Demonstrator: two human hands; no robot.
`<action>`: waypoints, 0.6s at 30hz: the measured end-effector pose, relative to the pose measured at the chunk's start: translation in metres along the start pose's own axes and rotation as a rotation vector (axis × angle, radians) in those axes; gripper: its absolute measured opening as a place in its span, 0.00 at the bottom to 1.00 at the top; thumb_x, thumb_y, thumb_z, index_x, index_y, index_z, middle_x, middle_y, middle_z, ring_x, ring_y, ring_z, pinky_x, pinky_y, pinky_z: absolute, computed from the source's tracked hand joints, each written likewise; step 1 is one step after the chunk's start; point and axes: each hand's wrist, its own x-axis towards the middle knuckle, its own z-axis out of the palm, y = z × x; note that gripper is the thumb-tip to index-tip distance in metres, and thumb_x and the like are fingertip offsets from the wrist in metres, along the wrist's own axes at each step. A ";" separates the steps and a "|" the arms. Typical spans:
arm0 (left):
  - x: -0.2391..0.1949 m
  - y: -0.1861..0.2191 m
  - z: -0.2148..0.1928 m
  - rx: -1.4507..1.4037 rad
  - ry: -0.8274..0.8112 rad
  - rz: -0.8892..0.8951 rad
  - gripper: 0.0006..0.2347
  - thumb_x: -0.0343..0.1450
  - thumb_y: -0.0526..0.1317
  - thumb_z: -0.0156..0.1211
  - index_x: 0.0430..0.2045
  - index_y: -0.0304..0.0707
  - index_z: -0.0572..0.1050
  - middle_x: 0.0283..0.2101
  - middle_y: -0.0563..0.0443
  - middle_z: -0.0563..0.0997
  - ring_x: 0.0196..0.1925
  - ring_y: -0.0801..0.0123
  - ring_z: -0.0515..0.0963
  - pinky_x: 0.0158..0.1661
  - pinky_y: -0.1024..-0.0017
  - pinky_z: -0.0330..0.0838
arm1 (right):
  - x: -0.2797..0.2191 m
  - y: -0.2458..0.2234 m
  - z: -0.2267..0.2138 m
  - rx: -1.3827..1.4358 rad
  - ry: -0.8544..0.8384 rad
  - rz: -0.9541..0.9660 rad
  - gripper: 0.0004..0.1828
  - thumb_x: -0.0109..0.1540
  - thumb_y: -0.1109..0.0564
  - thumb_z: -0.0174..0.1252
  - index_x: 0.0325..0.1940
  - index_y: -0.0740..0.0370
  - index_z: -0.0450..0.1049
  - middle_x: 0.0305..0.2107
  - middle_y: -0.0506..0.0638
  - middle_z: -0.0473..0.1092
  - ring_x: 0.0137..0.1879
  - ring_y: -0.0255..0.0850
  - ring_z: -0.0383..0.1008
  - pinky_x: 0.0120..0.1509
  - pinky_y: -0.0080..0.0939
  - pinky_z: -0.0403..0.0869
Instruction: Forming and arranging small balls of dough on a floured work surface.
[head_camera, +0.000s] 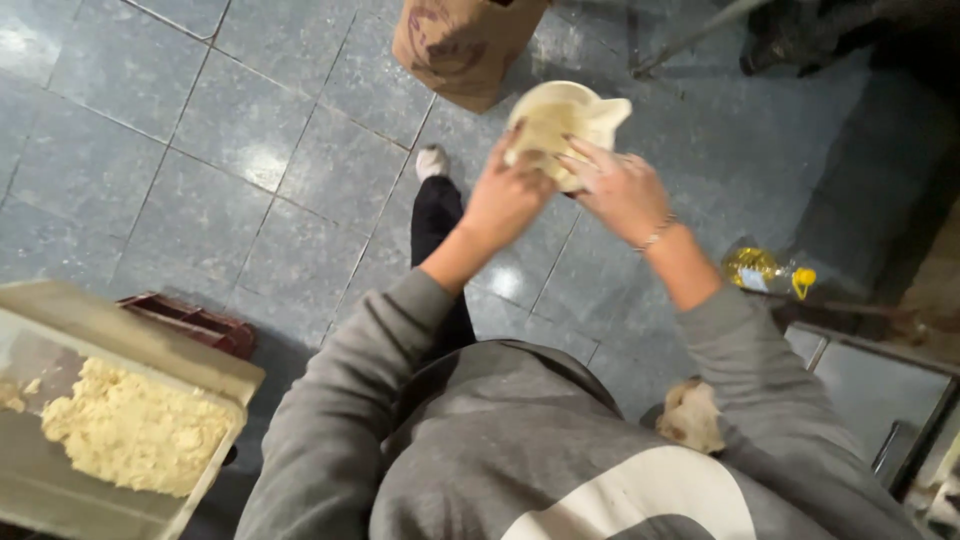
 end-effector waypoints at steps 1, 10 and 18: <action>0.025 -0.005 0.010 -0.004 -0.033 0.037 0.06 0.72 0.39 0.59 0.34 0.43 0.83 0.39 0.54 0.82 0.64 0.63 0.72 0.75 0.42 0.48 | 0.005 0.031 0.009 -0.037 -0.042 0.031 0.23 0.55 0.52 0.68 0.55 0.49 0.79 0.55 0.45 0.72 0.43 0.43 0.79 0.48 0.47 0.77; 0.168 -0.197 0.082 -0.248 0.054 -0.332 0.32 0.62 0.52 0.70 0.60 0.40 0.71 0.63 0.45 0.74 0.70 0.53 0.65 0.69 0.46 0.52 | 0.169 0.265 0.119 -0.050 -0.155 0.216 0.10 0.61 0.48 0.65 0.38 0.56 0.78 0.35 0.51 0.73 0.40 0.50 0.77 0.41 0.51 0.76; 0.138 -0.297 0.121 -0.235 -0.046 -0.801 0.28 0.64 0.45 0.73 0.57 0.32 0.72 0.63 0.38 0.73 0.69 0.42 0.66 0.67 0.46 0.57 | 0.294 0.311 0.239 0.149 -0.118 0.076 0.08 0.60 0.57 0.60 0.42 0.55 0.79 0.44 0.48 0.76 0.44 0.47 0.78 0.46 0.47 0.78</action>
